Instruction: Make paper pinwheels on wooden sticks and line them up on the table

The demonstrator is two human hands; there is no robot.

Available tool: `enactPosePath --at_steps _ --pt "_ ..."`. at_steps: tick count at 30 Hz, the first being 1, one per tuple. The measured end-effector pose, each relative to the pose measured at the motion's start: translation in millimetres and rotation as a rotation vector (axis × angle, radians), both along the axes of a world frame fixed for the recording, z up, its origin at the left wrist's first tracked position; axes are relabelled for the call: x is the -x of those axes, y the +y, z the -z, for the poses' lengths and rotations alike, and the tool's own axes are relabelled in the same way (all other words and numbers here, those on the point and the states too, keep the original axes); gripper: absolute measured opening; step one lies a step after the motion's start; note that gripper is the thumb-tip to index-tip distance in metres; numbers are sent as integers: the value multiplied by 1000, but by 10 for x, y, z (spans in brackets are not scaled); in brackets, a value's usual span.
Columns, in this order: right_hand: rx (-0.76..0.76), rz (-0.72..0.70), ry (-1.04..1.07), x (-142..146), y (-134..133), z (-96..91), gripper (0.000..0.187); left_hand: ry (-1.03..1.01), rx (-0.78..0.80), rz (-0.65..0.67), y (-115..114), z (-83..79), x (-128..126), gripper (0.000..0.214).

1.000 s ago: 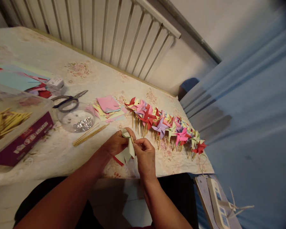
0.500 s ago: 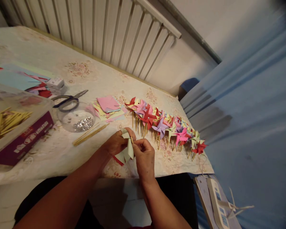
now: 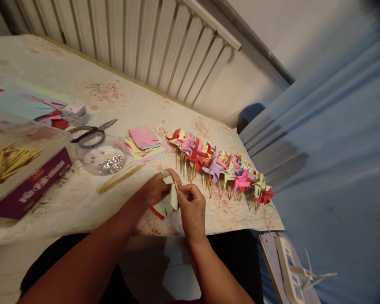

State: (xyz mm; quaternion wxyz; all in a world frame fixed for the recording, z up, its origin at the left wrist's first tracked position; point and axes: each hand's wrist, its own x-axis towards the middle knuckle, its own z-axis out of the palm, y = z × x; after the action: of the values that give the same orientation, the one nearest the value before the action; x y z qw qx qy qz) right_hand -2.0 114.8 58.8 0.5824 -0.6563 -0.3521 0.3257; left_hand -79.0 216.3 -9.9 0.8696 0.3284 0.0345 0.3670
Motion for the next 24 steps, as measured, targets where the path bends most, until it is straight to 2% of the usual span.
enactPosePath --at_steps 8,19,24 --pt "9 -2 -13 -2 0 -7 16 28 -23 4 13 28 3 26" --pt "17 -5 -17 -10 21 28 14 13 -18 3 -12 -64 29 30" --pt "20 -60 54 -115 30 118 11 56 -1 -69 42 -76 47 31"
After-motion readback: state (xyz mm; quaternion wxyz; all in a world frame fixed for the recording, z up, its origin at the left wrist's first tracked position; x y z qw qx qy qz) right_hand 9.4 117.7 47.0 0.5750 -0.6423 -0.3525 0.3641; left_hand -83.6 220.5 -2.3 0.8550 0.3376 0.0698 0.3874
